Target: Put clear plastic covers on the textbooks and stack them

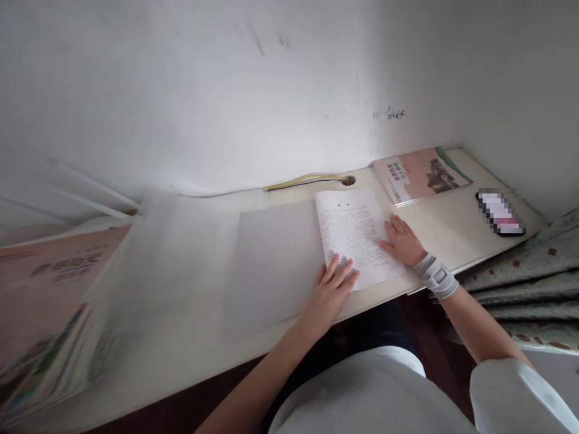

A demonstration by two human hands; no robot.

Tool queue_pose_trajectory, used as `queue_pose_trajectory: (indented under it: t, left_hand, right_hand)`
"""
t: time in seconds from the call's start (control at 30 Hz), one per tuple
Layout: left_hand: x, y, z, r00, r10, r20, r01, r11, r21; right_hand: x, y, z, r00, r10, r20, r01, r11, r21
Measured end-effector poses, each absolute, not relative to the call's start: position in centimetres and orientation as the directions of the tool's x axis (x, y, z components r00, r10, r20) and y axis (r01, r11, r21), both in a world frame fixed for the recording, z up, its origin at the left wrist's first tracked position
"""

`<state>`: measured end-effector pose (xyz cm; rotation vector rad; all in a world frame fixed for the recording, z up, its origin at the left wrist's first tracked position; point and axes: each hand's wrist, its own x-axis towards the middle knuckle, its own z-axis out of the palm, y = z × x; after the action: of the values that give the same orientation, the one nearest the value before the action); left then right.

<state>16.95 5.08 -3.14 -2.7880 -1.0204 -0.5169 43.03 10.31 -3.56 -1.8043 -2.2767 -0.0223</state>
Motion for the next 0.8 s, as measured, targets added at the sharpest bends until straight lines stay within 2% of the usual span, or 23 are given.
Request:
queue_pose_trajectory:
  t: [0.2,0.3,0.5,0.7,0.8]
  left_hand:
    - [16.7,5.8,-2.2,0.763,0.547,0.344,0.582,-0.813,0.004]
    - [17.1,5.7,-2.7,0.733,0.546,0.406,0.59,-0.807,0.02]
    - [17.4,5.2,-3.8,0.649,0.616,0.447,0.623,-0.767,0.154]
    - [17.9,4.9,-3.5,0.704,0.62,0.346,0.639,-0.766,0.074]
    - [18.0,4.5,-2.7,0.669,0.67,0.321,0.687,-0.723,0.078]
  right_hand:
    - [43.7,10.2,-3.6,-0.301,0.937,0.176,0.936,0.326,-0.131]
    - [44.0,10.0,-3.7,-0.303,0.934,0.191,0.932,0.332,-0.144]
    - [43.4,9.8,-3.5,-0.283,0.94,0.191,0.943,0.309,-0.125]
    - [43.0,9.8,-3.4,-0.26,0.948,0.182,0.951,0.284,-0.122]
    - [42.4,8.9,-2.8,-0.228,0.955,0.193,0.96,0.253,-0.122]
